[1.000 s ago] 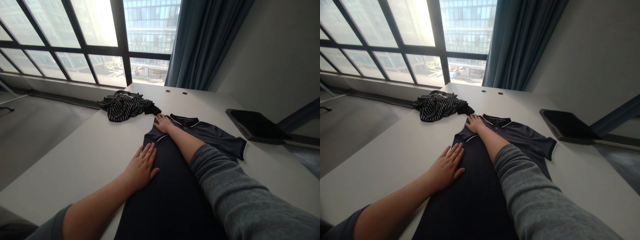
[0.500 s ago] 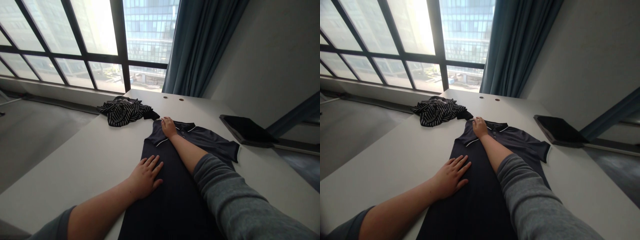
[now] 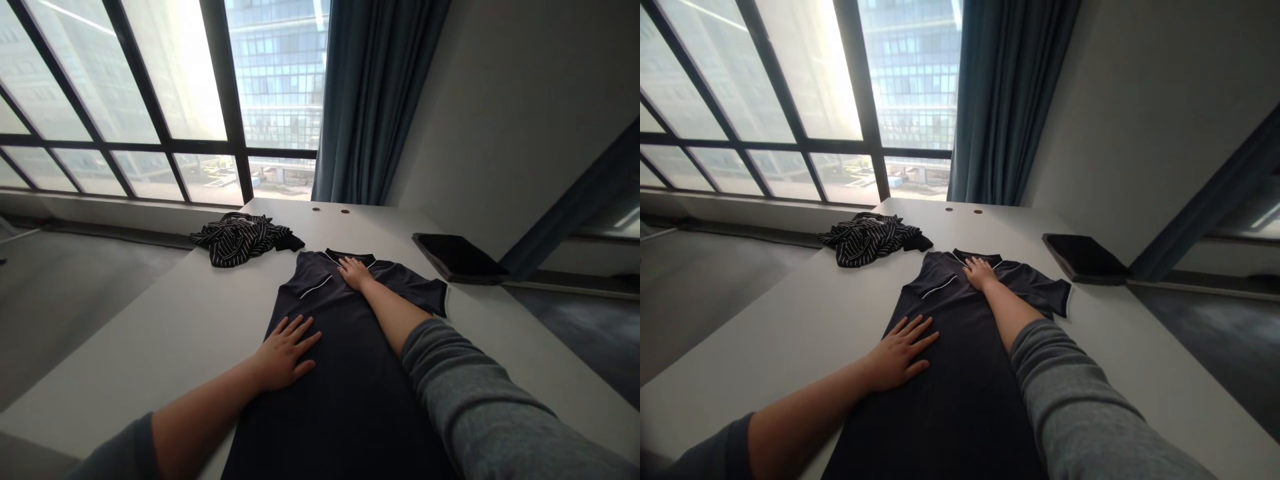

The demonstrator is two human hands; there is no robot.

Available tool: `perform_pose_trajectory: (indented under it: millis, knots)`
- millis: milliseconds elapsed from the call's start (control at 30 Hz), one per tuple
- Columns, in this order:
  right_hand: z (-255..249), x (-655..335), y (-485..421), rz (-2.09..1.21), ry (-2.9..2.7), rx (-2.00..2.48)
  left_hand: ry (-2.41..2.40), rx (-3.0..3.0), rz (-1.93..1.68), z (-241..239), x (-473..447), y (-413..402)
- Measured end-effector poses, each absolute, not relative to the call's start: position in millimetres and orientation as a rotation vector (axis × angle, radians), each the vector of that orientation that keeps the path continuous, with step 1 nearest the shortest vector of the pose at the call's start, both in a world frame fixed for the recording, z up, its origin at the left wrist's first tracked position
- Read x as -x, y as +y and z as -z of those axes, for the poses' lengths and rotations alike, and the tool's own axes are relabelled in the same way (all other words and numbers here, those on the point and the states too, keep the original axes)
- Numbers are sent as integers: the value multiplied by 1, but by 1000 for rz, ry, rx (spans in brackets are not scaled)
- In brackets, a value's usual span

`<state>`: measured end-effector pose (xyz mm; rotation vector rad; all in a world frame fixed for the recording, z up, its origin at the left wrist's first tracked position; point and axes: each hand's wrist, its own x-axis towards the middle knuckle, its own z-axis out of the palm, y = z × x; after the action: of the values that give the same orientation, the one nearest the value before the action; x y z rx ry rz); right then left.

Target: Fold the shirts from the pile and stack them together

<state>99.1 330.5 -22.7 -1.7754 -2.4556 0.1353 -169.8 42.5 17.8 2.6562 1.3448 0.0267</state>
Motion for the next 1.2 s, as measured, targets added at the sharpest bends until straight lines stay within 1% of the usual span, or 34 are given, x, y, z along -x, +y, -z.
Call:
perform_pose_trajectory:
  millis: [133,233,300,400,500,567,633,733,833,900,967,1200]
  knots:
    - [6,-95,316,-39,-2373,1652,1360,-2668,-23,-18,174,39]
    - [-6,-111,299,39,-2331,1555,1367,-2677,7,-20,178,37]
    - [-7,-140,284,65,-2315,1578,1357,-2681,38,-24,180,35]
    - [3,-212,259,148,-2200,1695,1312,-2713,57,-34,170,26]
    - [19,-295,237,264,-1985,1775,1146,-2783,23,-45,130,13]
    - [27,-337,227,276,-1873,1823,1001,-2821,1,-47,86,7]
    - [29,-360,221,243,-1894,1803,869,-2847,-21,-43,35,2]
    - [25,-363,219,154,-1989,1778,788,-2861,-46,-31,-31,-6]
    - [21,-350,220,3,-1964,1945,768,-2860,-55,-19,-63,-14]
    - [21,-344,221,-127,-1983,2029,737,-2854,-44,-16,-67,-20]
    - [22,-342,223,-189,-2012,2046,710,-2843,-18,-16,-64,-23]
    - [22,-343,238,-146,-1910,2032,686,-2826,103,-28,-60,-28]
